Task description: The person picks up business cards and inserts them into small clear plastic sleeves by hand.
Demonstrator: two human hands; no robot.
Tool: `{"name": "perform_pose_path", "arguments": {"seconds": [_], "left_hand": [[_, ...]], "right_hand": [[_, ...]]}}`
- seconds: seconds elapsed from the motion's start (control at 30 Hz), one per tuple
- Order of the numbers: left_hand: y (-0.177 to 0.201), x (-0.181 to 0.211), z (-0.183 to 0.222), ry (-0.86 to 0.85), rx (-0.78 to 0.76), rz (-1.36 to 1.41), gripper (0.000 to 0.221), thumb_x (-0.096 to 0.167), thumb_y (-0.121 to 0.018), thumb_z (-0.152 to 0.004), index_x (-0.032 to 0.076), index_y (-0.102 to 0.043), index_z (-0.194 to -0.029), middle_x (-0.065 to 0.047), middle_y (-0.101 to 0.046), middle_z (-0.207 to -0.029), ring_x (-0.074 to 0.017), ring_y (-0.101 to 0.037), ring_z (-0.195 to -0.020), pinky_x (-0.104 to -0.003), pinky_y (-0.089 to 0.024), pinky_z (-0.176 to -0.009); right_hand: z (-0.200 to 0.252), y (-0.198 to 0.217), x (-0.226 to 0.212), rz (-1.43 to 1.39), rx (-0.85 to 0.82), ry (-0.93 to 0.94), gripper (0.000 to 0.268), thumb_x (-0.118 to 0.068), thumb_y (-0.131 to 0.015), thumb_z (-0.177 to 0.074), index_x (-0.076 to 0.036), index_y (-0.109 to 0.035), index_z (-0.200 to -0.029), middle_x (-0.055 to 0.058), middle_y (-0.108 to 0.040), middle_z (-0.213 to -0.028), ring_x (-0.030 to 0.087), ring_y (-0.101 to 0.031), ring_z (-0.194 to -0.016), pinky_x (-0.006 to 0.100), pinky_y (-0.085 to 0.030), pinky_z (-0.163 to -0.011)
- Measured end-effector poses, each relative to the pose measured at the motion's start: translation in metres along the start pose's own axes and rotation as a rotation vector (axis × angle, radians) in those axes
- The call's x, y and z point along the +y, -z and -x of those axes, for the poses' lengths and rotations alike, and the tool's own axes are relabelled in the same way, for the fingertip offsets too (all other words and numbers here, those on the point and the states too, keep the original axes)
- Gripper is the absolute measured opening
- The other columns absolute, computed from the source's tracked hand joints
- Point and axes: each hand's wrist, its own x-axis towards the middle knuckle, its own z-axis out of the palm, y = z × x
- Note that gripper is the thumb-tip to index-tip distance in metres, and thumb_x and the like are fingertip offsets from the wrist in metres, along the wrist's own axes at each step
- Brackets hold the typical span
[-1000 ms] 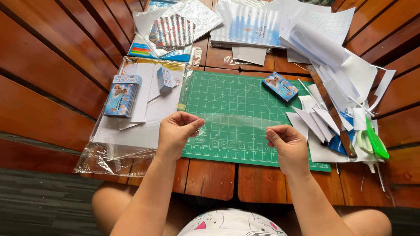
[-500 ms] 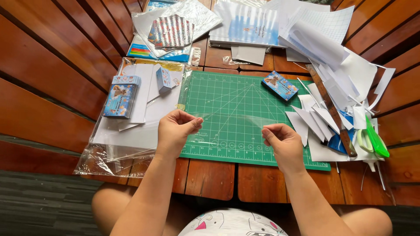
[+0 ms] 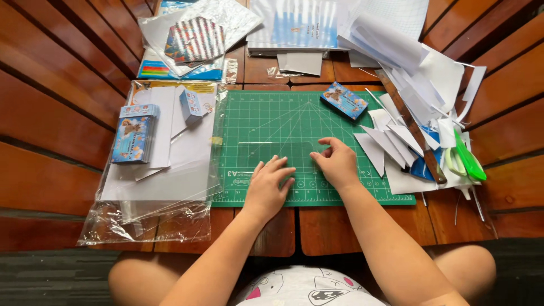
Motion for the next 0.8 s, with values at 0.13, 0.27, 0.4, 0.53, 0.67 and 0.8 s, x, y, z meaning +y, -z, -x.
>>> {"name": "perform_pose_path", "arguments": {"seconds": [0.13,0.27,0.4,0.53,0.67,0.8], "left_hand": [[-0.009,-0.002,0.004,-0.033,-0.010,-0.111,0.026,0.031,-0.067,-0.096,0.029,-0.074,-0.120,0.000,-0.064,-0.140,-0.0248,-0.054,-0.139,-0.049,-0.034,-0.119],[-0.014,-0.010,0.004,-0.017,-0.043,-0.113,0.027,0.038,-0.067,-0.095,0.033,-0.072,-0.121,0.004,-0.062,-0.142,-0.0221,-0.051,-0.142,-0.046,-0.032,-0.121],[-0.013,-0.009,0.003,-0.026,-0.056,-0.087,0.032,0.045,-0.070,-0.092,0.032,-0.072,-0.121,0.002,-0.062,-0.143,-0.0235,-0.050,-0.143,-0.048,-0.031,-0.122],[-0.014,-0.006,0.003,-0.009,-0.056,-0.096,0.032,0.045,-0.070,-0.093,0.031,-0.072,-0.121,0.001,-0.062,-0.142,-0.0236,-0.050,-0.142,-0.048,-0.030,-0.123],[-0.020,-0.008,0.003,-0.006,-0.045,-0.128,0.031,0.047,-0.068,-0.094,0.032,-0.072,-0.121,0.002,-0.062,-0.142,-0.0223,-0.050,-0.143,-0.047,-0.030,-0.123],[-0.021,-0.006,0.002,-0.004,-0.026,-0.122,0.030,0.046,-0.069,-0.094,0.031,-0.073,-0.119,0.001,-0.063,-0.140,-0.0227,-0.051,-0.142,-0.047,-0.030,-0.122]], "right_hand": [[-0.004,0.009,0.019,0.052,0.153,0.158,0.040,-0.029,-0.084,-0.083,-0.017,-0.073,-0.120,0.002,-0.067,-0.071,0.023,-0.066,-0.070,0.038,-0.056,-0.072],[-0.004,0.020,0.055,0.066,0.264,0.319,0.029,-0.021,-0.082,-0.088,-0.013,-0.075,-0.114,0.006,-0.065,-0.073,0.022,-0.066,-0.069,0.036,-0.055,-0.068],[-0.002,0.025,0.065,0.055,0.273,0.406,0.022,-0.012,-0.080,-0.089,-0.013,-0.076,-0.111,0.005,-0.064,-0.077,0.019,-0.066,-0.070,0.029,-0.057,-0.064],[-0.007,0.024,0.067,0.087,0.259,0.490,0.018,-0.011,-0.078,-0.090,-0.013,-0.077,-0.108,0.003,-0.062,-0.074,0.017,-0.064,-0.065,0.028,-0.056,-0.059],[-0.014,0.019,0.073,0.123,0.281,0.534,0.020,-0.011,-0.079,-0.088,-0.014,-0.076,-0.107,0.001,-0.062,-0.074,0.016,-0.064,-0.063,0.029,-0.056,-0.058],[-0.024,0.017,0.076,0.169,0.324,0.602,0.016,-0.013,-0.081,-0.087,-0.016,-0.076,-0.102,-0.001,-0.061,-0.071,0.015,-0.063,-0.061,0.028,-0.054,-0.057]]}}
